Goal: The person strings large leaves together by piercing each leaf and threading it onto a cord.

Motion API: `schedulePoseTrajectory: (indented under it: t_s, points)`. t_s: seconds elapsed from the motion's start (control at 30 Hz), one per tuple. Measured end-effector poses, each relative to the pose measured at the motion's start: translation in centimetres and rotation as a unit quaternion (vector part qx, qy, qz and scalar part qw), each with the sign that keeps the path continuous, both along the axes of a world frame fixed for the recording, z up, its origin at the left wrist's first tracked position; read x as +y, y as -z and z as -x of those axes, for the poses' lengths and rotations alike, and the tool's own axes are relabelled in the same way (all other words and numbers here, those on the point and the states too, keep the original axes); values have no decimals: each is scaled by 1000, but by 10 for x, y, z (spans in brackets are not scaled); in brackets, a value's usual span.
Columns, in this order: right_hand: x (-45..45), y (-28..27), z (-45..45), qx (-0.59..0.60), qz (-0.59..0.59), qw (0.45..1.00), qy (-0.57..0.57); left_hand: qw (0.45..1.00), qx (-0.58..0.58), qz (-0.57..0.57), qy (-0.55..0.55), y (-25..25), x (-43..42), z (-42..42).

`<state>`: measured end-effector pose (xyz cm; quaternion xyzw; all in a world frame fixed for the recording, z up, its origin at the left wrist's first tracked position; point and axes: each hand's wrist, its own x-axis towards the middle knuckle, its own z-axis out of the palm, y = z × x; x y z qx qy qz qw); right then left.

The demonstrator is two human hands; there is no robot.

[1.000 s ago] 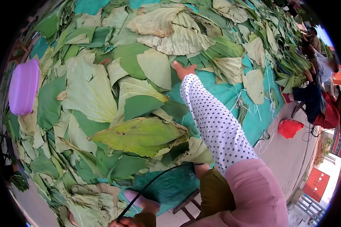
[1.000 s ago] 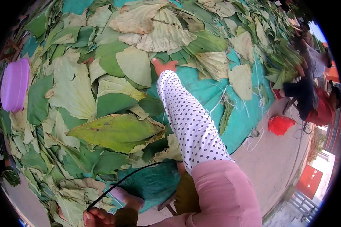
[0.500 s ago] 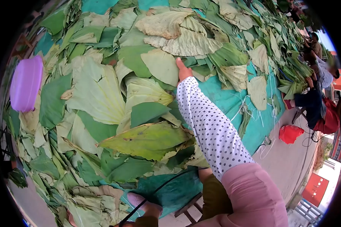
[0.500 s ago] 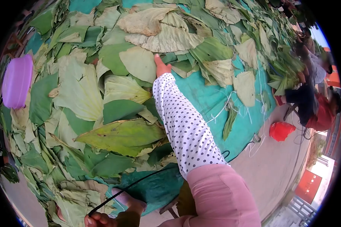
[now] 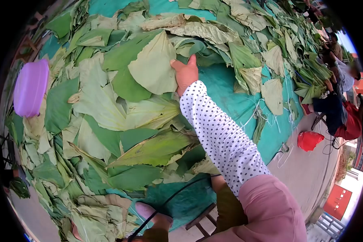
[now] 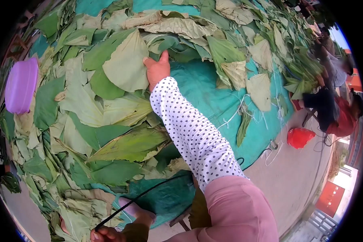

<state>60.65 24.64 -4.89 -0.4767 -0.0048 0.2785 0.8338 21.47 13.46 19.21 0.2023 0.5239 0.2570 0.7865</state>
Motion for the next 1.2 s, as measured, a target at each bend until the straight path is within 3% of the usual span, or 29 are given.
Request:
schedulePoseTrajectory:
  t_s: [0.03,0.1,0.2,0.33,0.4,0.43,0.5,0.57,0.63,0.73,0.83,0.87,0.9,0.97,1.03,1.1,1.17,1.2]
  points:
    - [-2,-7,11,-1,-2,1000,0,1000,6,-1,-1,-1,-3,1]
    - [-10,-21,33,-186,-19,977,-101,1000,12,-3,-2,-4,-11,6]
    - [-31,-46,77,-373,8,911,-178,1000,-14,-4,-9,-7,-26,20]
    - [-63,-85,125,-422,3,866,-269,999,-36,-29,-10,-14,-46,35]
    - [-76,-93,139,-531,55,762,-365,998,-57,-38,-10,-20,-56,41]
    - [-80,-95,144,-532,49,760,-369,997,-68,-37,-15,-23,-62,45]
    - [-88,-90,156,-630,144,615,-451,995,-77,-44,-33,-30,-72,51]
    - [-97,-76,167,-655,133,586,-457,994,-90,-53,-27,-35,-83,57]
    - [-111,-78,175,-624,219,514,-547,994,-63,-77,-34,-44,-90,59]
    - [-122,-94,184,-566,264,453,-636,995,-58,-73,-33,-41,-98,75]
    - [-131,-109,191,-546,303,445,-641,989,-49,-122,-68,-51,-100,58]
    - [-134,-106,193,-608,236,475,-592,987,-53,-127,-78,-52,-99,59]
    - [-138,-103,191,-614,231,467,-593,988,-54,-129,-63,-53,-99,62]
    - [-141,-132,192,-630,285,385,-612,988,-60,-130,-52,-52,-100,67]
    - [-147,-135,196,-663,284,354,-595,984,-63,-164,-31,-49,-101,70]
    - [-154,-149,201,-622,257,293,-679,983,-47,-179,-5,-49,-100,71]
    - [-171,-173,211,-650,211,313,-660,981,-29,-188,26,-49,-101,72]
    - [-180,-201,219,-574,203,416,-676,978,-6,-201,56,-48,-100,71]
